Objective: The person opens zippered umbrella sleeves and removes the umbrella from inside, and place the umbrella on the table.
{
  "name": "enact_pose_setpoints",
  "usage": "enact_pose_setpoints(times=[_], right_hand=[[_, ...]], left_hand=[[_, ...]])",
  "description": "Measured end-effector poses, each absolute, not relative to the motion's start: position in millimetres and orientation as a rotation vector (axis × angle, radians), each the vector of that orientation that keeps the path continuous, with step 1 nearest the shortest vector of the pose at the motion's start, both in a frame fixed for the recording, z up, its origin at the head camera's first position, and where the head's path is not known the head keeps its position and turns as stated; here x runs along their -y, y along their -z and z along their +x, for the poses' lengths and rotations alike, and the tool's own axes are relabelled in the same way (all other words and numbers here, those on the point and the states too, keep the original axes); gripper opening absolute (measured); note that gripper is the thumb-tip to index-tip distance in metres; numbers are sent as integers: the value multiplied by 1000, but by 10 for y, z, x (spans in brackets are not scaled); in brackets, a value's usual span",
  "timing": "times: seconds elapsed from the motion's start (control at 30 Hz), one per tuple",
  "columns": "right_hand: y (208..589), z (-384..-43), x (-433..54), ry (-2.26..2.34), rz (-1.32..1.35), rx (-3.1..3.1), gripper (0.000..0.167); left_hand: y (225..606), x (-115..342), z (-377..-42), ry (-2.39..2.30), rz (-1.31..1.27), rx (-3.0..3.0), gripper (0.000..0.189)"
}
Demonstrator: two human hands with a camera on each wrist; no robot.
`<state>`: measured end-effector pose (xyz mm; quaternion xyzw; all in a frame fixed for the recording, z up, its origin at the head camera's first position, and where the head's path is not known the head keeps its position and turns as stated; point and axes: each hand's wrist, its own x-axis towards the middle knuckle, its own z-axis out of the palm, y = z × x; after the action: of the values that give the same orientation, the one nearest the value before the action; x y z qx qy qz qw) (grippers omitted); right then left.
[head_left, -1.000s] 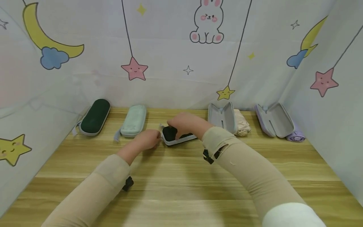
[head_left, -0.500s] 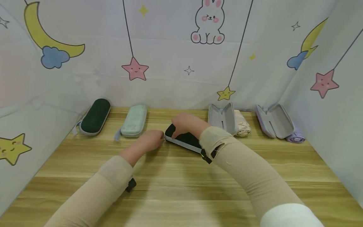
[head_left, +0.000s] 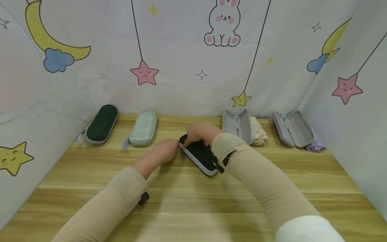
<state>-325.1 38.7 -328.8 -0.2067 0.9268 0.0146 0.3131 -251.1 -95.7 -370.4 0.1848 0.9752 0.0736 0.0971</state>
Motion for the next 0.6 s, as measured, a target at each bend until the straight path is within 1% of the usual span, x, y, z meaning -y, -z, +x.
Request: enact_pose_setpoints(times=[0.2, 0.33, 0.43, 0.6], right_hand=[[3286, -3215, -428, 14, -487, -2411, 68], [3301, -3212, -463, 101, -426, -2394, 68], [3312, -3207, -463, 156, -401, -2376, 63], [3299, -3181, -446, 225, -361, -2358, 55]], left_hand=[[3691, 895, -2435, -163, 696, -2865, 15], [3689, 873, -2374, -151, 725, -2809, 16], [3678, 868, -2303, -144, 746, -2779, 18], [3599, 862, -2150, -54, 829, -2753, 16]])
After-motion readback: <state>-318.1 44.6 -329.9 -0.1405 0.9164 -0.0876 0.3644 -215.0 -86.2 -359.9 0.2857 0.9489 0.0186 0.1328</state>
